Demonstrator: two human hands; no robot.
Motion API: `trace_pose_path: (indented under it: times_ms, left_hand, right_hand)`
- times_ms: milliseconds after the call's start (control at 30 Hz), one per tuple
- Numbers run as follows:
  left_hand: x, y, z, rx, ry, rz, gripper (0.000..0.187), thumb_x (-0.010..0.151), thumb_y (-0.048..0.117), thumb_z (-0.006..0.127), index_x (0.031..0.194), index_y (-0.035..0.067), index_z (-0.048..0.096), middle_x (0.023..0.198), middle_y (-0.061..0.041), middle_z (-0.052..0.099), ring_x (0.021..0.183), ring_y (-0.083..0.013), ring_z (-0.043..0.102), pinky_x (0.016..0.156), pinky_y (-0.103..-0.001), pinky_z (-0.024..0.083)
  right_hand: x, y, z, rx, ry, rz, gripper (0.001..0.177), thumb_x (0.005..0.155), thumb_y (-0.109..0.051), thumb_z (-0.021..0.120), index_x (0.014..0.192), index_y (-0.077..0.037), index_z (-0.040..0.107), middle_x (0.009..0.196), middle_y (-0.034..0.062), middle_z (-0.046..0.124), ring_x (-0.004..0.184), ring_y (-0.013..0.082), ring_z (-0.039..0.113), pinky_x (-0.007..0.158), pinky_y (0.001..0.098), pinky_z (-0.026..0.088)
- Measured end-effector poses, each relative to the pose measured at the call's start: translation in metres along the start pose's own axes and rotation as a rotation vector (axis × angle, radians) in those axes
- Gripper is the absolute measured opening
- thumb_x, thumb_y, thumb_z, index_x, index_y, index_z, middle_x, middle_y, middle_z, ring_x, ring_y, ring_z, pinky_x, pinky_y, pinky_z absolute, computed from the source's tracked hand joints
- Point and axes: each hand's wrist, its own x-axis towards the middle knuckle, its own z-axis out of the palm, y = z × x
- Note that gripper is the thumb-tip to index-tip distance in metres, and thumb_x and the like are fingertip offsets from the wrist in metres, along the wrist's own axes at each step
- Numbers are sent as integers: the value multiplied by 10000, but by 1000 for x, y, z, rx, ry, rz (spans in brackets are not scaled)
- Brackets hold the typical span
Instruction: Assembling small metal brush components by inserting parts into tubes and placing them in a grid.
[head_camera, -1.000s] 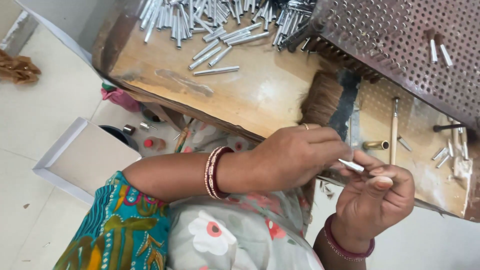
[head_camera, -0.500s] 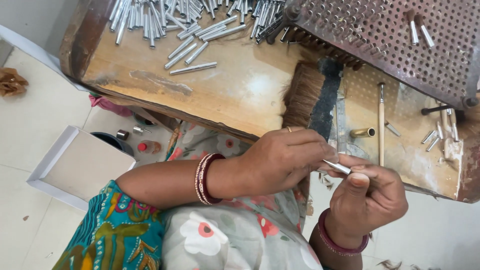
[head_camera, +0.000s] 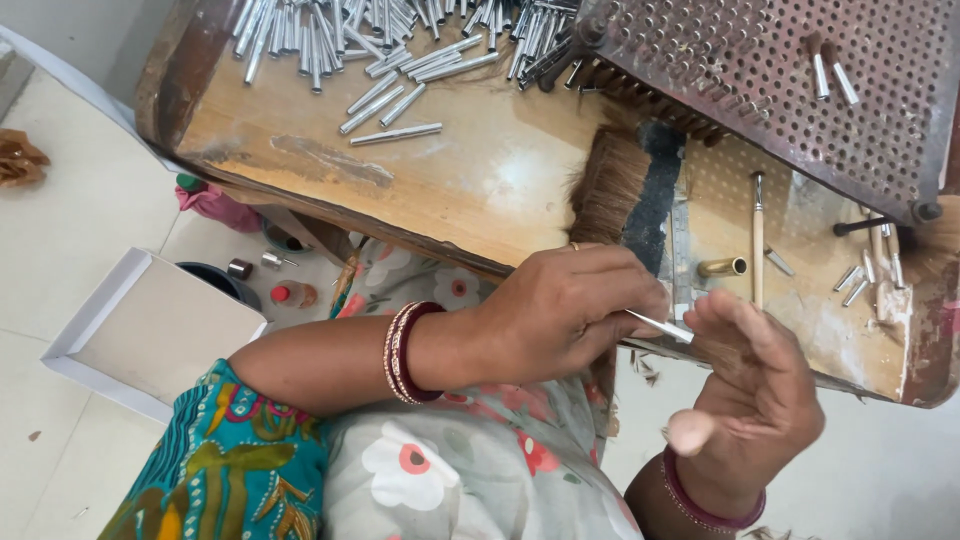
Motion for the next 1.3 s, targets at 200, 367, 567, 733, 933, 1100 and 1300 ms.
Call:
trace_pose_path:
  times_ms: [200, 367, 567, 733, 933, 1100, 1300]
  left_hand:
    - [-3, -4, 3, -44, 13, -27, 211, 906, 58, 759, 1097, 86, 673, 1030, -72, 676, 977, -294, 696, 802, -380, 558]
    - [-2, -4, 0, -122, 14, -63, 188, 914, 69, 769, 1074, 75, 671, 1010, -66, 682, 951, -260, 710, 798, -351, 575]
    - [-4, -1, 1, -152, 1, -76, 172, 912, 62, 753, 1064, 72, 673, 1003, -68, 686, 906, -240, 707, 780, -340, 574]
    - [-8, 2, 1, -161, -10, -79, 164, 927, 91, 746, 1073, 79, 673, 987, -59, 682, 866, -232, 712, 726, -320, 570]
    - [-12, 0, -5, -96, -112, -48, 173, 956, 125, 734, 1107, 64, 678, 974, -89, 673, 887, -299, 699, 758, -382, 555]
    - [-8, -24, -19, 440, 173, -49, 152, 994, 118, 737, 1138, 76, 710, 1086, -94, 741, 968, -276, 732, 813, -377, 582]
    - [-5, -28, -5, -37, 71, -73, 178, 945, 133, 782, 1096, 47, 743, 1182, -184, 750, 1095, -278, 760, 938, -339, 610]
  right_hand:
    - [-15, 21, -1, -163, 229, 161, 495, 904, -327, 842, 980, 129, 663, 868, 238, 712, 704, 260, 709, 639, 334, 616]
    - [-15, 29, 21, -289, 51, -192, 728, 1064, -589, 515, 1340, 81, 580, 1223, 226, 642, 1080, 233, 680, 892, 318, 614]
    - [-26, 39, 23, -559, -30, -347, 868, 1088, -672, 166, 1526, 38, 402, 1469, 277, 527, 1422, 319, 531, 1186, 430, 486]
    - [-23, 32, 26, -532, 73, -390, 864, 1090, -655, 135, 1536, 34, 404, 1463, 267, 519, 1376, 315, 534, 1173, 421, 499]
    - [-28, 31, 15, -645, 102, -277, 444, 1158, -379, 581, 1148, 63, 626, 1155, 207, 625, 996, 302, 679, 874, 369, 608]
    - [-19, 45, 23, -210, 301, -161, 384, 1067, -362, 700, 1037, 10, 611, 1001, 109, 627, 736, 183, 685, 663, 265, 596]
    - [-20, 29, 31, 31, 110, 136, 273, 1080, -165, 761, 1147, 39, 593, 1053, 173, 686, 869, 167, 722, 748, 273, 604]
